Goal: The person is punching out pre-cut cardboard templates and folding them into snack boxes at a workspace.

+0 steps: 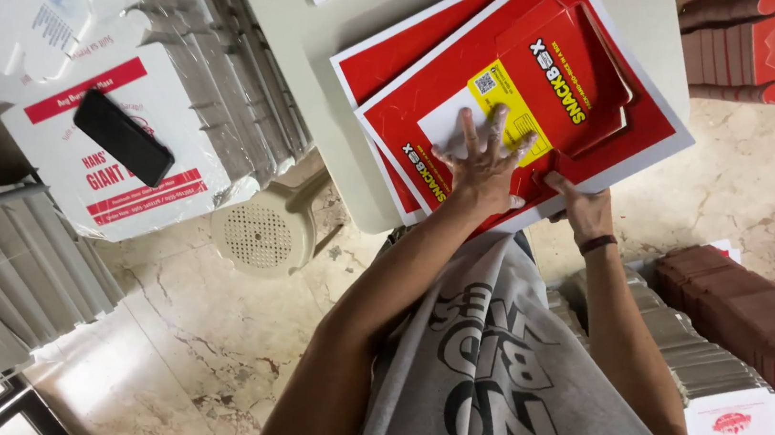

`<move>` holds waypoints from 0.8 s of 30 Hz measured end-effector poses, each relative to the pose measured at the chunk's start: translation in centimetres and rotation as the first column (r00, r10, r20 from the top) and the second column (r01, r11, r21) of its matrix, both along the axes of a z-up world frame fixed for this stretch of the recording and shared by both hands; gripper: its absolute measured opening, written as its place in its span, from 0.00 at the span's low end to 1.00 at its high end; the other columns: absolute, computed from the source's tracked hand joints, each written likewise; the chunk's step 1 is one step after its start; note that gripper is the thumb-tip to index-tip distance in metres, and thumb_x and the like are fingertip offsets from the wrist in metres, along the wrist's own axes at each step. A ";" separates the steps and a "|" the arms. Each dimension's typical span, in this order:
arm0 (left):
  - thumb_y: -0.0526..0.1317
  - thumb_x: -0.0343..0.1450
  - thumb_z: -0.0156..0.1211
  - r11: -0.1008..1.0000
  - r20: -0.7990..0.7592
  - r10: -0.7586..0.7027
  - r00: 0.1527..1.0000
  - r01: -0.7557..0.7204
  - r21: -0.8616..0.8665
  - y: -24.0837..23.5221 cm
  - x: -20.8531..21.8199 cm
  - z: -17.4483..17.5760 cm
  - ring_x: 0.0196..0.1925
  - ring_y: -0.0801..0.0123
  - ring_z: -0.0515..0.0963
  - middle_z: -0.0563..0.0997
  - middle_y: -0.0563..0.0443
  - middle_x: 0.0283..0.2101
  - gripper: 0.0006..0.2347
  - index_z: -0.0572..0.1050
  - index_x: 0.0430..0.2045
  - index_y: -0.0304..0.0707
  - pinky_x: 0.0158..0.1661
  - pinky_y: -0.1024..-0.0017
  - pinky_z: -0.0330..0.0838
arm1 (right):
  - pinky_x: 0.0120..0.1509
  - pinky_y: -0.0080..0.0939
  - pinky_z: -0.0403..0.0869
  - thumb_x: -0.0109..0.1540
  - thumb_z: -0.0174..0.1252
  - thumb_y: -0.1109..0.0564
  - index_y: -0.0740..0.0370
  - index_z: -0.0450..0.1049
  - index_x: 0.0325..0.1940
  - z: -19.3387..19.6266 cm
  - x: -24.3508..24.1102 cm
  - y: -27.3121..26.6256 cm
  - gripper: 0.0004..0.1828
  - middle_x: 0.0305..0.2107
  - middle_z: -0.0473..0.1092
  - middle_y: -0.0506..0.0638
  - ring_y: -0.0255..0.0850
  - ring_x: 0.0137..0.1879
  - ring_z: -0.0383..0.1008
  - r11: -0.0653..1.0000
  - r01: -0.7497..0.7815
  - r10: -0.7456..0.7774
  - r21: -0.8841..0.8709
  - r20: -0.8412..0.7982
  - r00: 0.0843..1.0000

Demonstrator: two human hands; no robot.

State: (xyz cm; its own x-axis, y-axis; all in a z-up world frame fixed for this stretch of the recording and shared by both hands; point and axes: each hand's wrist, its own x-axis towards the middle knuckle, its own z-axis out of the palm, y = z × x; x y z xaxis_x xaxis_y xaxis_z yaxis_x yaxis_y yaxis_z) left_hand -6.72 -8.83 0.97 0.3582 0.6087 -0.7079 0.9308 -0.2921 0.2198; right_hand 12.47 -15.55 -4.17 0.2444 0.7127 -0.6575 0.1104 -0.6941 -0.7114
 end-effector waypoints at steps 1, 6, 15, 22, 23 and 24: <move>0.67 0.68 0.63 1.000 0.035 0.015 0.999 -0.016 0.024 -0.2 0.0 -0.3 0.74 0.15 0.31 0.27 0.31 0.77 0.43 0.44 0.75 0.65 0.51 0.22 0.67 | 0.32 0.53 0.83 0.61 0.69 0.54 0.74 0.66 0.64 -0.6 0.4 -0.1 0.33 0.40 0.72 0.70 0.60 0.32 0.77 0.997 0.011 -0.012 -0.076 -0.015 1.000; 0.65 0.67 0.63 0.996 0.282 0.074 0.957 -0.083 0.019 -4.0 -0.5 2.1 0.75 0.19 0.41 0.44 0.28 0.77 0.40 0.59 0.71 0.46 0.53 0.16 0.58 | 0.38 0.60 0.82 0.61 0.68 0.57 0.76 0.59 0.70 1.2 0.0 1.2 0.39 0.51 0.69 0.77 0.69 0.41 0.77 0.969 0.042 -0.043 -0.242 0.003 0.999; 0.41 0.71 0.60 0.983 0.416 -0.023 0.909 -0.055 0.175 -8.5 1.3 -0.8 0.74 0.23 0.52 0.63 0.32 0.70 0.23 0.69 0.60 0.31 0.58 0.21 0.60 | 0.27 0.49 0.84 0.64 0.60 0.57 0.80 0.64 0.65 3.3 -1.2 2.1 0.30 0.36 0.73 0.74 0.55 0.25 0.79 0.971 -0.038 0.067 -0.235 0.113 0.991; 0.36 0.66 0.61 0.987 0.474 0.053 0.879 -0.117 0.108 -9.9 2.0 -6.3 0.69 0.27 0.63 0.68 0.33 0.65 0.27 0.66 0.61 0.26 0.49 0.40 0.76 | 0.53 0.78 0.71 0.60 0.38 0.19 0.77 0.65 0.65 7.4 -0.3 1.6 0.57 0.50 0.68 0.76 0.66 0.48 0.74 0.987 -0.006 -0.036 -0.159 -0.262 0.964; 0.34 0.66 0.60 0.989 0.506 0.083 0.859 -0.135 0.067 -10.3 1.9 -7.4 0.68 0.27 0.64 0.68 0.32 0.65 0.27 0.63 0.63 0.25 0.48 0.42 0.78 | 0.56 0.86 0.65 0.51 0.31 0.05 0.77 0.59 0.70 7.0 0.3 1.1 0.75 0.57 0.63 0.80 0.75 0.55 0.70 0.991 -0.013 -0.039 -0.132 -0.379 0.925; 0.34 0.66 0.60 0.989 0.504 0.074 0.860 -0.126 0.071 -10.0 1.2 -6.2 0.68 0.27 0.64 0.68 0.32 0.65 0.27 0.63 0.63 0.25 0.48 0.42 0.78 | 0.56 0.86 0.65 0.51 0.31 0.05 0.77 0.59 0.70 5.9 0.7 0.1 0.75 0.57 0.63 0.80 0.75 0.55 0.70 0.992 -0.005 -0.045 -0.128 -0.381 0.924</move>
